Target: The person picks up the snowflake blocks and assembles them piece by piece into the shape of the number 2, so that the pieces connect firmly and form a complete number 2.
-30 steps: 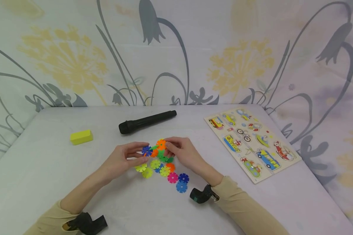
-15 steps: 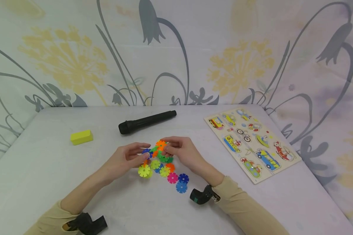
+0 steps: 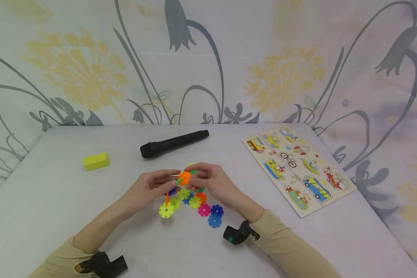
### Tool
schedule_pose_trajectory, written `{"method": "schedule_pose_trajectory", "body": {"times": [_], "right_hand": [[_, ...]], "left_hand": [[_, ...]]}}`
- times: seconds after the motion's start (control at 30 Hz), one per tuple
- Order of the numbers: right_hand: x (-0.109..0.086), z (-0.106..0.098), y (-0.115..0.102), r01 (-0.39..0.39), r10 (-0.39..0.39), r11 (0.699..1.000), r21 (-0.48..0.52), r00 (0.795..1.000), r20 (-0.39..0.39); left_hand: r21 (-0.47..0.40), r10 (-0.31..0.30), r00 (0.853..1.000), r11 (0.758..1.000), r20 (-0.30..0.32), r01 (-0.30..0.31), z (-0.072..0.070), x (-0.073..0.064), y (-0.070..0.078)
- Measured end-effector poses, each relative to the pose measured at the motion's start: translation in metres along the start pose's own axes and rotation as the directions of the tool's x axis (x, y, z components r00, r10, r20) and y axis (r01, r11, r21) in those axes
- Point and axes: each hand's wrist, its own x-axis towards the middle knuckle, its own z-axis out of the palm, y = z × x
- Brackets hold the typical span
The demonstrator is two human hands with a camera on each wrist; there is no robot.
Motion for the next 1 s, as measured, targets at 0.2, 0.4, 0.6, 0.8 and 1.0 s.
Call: {"method": "schedule_pose_trajectory", "body": {"times": [0.2,0.4,0.6,0.8,1.0], "right_hand": [[-0.001,0.0,-0.001,-0.02,0.021,1.0,-0.024,1.0,0.016],[-0.003,-0.02,-0.001,-0.02,0.021,0.973,-0.231,1.0,0.004],[-0.029,-0.043,0.012,-0.072,0.134,0.956,-0.285,0.97,0.203],[-0.049,-0.042,0.023,-0.024,0.151,0.95,-0.312,0.91,0.387],[-0.039,-0.027,0.022,0.006,0.108,0.94,-0.342,0.944,0.312]], "left_hand": [[0.0,0.01,1.0,1.0,0.004,-0.01,0.0,-0.001,-0.001],[0.031,-0.012,0.998,0.999,-0.057,0.014,-0.003,0.002,0.0],[0.044,-0.029,0.995,0.998,-0.1,0.034,-0.006,0.003,0.0],[0.032,-0.043,0.995,0.998,-0.093,0.046,-0.008,0.001,-0.001],[0.029,-0.055,0.995,0.998,-0.08,0.057,-0.007,0.001,-0.001]]}}
